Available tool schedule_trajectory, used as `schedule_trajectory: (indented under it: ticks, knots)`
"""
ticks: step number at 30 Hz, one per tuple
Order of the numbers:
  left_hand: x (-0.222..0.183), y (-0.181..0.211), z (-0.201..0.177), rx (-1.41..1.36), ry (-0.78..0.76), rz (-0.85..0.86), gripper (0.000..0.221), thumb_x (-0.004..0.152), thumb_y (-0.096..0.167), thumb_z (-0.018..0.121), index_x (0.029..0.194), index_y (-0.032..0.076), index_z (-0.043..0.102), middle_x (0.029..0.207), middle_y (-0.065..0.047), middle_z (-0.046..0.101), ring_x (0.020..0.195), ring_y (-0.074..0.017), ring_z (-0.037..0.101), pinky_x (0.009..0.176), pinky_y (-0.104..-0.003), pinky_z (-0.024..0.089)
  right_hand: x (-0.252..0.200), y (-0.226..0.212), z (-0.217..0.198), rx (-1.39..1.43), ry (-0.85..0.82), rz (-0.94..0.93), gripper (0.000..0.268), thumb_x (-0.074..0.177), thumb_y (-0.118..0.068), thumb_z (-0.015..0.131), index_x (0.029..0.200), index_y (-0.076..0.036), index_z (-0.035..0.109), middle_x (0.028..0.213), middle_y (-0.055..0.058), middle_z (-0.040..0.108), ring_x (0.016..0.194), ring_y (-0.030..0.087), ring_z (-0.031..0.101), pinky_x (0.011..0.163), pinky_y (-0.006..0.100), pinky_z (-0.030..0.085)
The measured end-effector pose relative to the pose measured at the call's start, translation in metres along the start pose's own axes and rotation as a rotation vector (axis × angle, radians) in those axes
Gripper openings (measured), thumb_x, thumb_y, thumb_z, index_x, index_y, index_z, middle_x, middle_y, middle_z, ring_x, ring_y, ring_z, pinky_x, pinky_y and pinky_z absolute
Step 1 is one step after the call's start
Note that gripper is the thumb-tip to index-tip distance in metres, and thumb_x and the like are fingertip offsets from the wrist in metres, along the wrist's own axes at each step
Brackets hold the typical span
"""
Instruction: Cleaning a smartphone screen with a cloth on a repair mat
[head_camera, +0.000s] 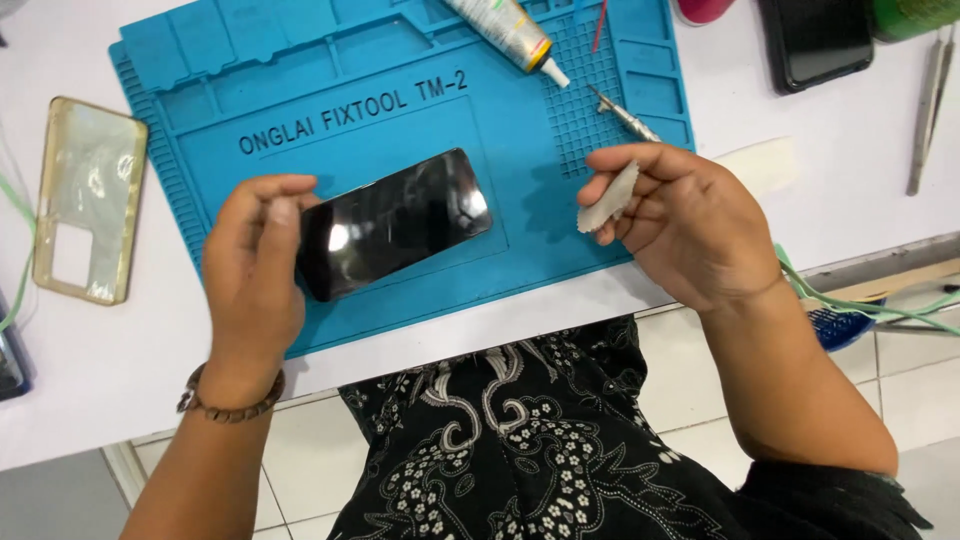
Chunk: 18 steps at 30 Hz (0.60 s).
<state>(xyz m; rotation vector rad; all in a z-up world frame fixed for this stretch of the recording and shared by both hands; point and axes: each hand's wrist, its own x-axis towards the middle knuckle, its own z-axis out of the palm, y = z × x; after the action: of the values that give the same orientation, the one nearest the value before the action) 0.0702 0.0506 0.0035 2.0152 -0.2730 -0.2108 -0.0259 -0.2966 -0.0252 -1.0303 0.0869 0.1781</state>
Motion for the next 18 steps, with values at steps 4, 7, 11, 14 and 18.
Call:
schedule_trajectory:
  ticks: [4, 7, 11, 14, 18]
  knots:
    - [-0.004, 0.01, -0.002, 0.187, -0.125, 0.033, 0.061, 0.09, 0.022, 0.073, 0.143, 0.001, 0.051, 0.126, -0.015, 0.058, 0.122, -0.0258, 0.057, 0.097, -0.035, 0.051, -0.002, -0.008, 0.0, -0.049, 0.035, -0.095, 0.044, 0.098, -0.003, 0.065, 0.14, 0.005, 0.055, 0.116, 0.016, 0.069, 0.097, 0.02, 0.069, 0.085, 0.025, 0.062]
    - [-0.004, 0.013, -0.003, 0.412, -0.243, 0.127, 0.095, 0.073, 0.031, 0.088, 0.151, 0.003, 0.042, 0.138, -0.02, 0.049, 0.125, -0.0355, 0.054, 0.102, -0.052, 0.046, -0.005, -0.018, 0.0, -0.136, 0.126, -0.178, 0.03, 0.1, 0.0, 0.065, 0.129, 0.002, 0.06, 0.105, 0.015, 0.07, 0.087, 0.021, 0.069, 0.073, 0.022, 0.06]
    - [-0.008, 0.006, -0.001, 0.581, -0.209, 0.276, 0.087, 0.078, 0.024, 0.086, 0.148, -0.005, 0.045, 0.133, -0.027, 0.046, 0.127, -0.0423, 0.049, 0.099, -0.054, 0.048, -0.019, -0.043, -0.014, -0.281, 0.259, -0.312, 0.025, 0.103, 0.003, 0.059, 0.128, 0.003, 0.054, 0.109, 0.022, 0.071, 0.086, 0.021, 0.07, 0.074, 0.026, 0.06]
    - [-0.009, -0.008, -0.001, 0.729, -0.166, 0.375, 0.086, 0.077, 0.031, 0.087, 0.147, -0.008, 0.052, 0.131, -0.028, 0.052, 0.123, -0.0438, 0.054, 0.098, -0.055, 0.05, -0.038, -0.074, -0.04, -0.362, 0.479, -0.464, 0.014, 0.105, 0.005, 0.057, 0.119, 0.0, 0.055, 0.112, 0.024, 0.071, 0.093, 0.026, 0.073, 0.08, 0.029, 0.062]
    - [-0.009, -0.018, -0.001, 0.808, -0.101, 0.496, 0.081, 0.076, 0.038, 0.088, 0.138, -0.008, 0.063, 0.129, -0.026, 0.063, 0.122, -0.0419, 0.057, 0.109, -0.052, 0.046, -0.072, -0.109, -0.119, -0.455, 0.803, -0.664, 0.008, 0.116, -0.011, 0.063, 0.122, -0.013, 0.058, 0.119, 0.019, 0.072, 0.114, 0.031, 0.077, 0.09, 0.033, 0.06]
